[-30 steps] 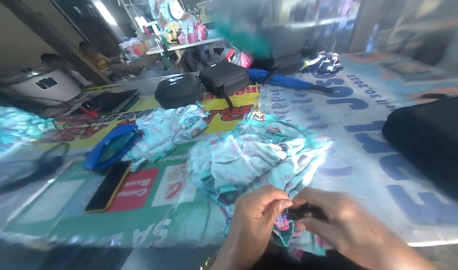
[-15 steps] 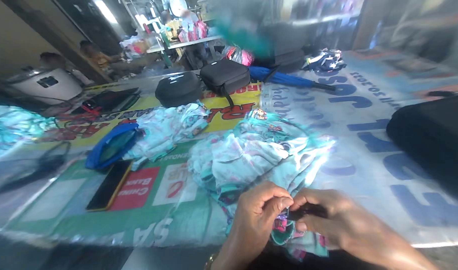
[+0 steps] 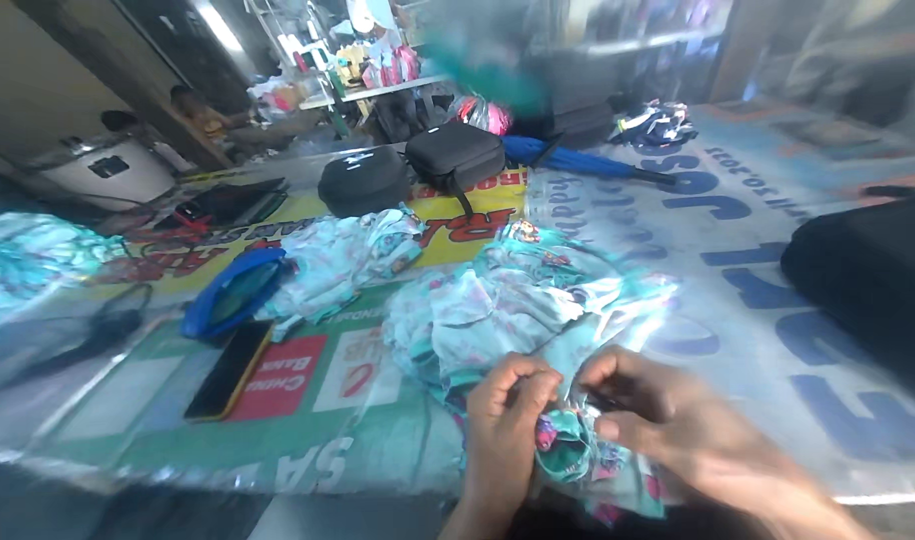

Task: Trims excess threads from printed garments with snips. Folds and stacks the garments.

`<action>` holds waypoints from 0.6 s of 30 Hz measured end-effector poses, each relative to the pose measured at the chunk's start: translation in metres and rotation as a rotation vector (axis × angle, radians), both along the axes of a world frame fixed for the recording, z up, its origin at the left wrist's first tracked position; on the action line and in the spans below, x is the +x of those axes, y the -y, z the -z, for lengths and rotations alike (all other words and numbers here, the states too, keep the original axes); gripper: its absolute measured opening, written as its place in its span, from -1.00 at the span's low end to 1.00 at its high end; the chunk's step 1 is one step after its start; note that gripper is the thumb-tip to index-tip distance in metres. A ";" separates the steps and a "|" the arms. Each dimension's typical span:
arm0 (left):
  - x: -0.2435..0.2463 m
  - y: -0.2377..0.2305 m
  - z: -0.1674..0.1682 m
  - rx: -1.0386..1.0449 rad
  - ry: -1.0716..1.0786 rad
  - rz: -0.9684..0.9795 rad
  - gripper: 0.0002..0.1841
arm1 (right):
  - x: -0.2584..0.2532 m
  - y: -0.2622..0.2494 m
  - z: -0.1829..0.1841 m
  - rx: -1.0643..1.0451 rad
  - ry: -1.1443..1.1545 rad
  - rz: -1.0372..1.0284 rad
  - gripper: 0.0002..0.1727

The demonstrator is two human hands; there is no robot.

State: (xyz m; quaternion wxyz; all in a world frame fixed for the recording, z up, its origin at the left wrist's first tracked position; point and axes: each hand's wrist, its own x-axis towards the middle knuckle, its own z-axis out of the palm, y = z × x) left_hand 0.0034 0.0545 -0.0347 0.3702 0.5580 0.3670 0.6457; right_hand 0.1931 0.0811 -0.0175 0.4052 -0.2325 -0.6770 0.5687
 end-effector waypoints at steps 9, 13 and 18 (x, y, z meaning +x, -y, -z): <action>-0.004 0.002 0.000 -0.093 0.148 0.023 -0.82 | -0.008 -0.001 0.006 -0.235 -0.071 -0.148 -0.92; -0.017 0.006 0.005 0.044 -0.088 0.123 -0.70 | -0.008 -0.002 0.009 -0.489 -0.196 -0.179 -0.89; -0.021 0.008 0.008 0.162 -0.315 0.163 -0.67 | -0.008 -0.003 0.012 -0.534 -0.227 -0.157 -0.86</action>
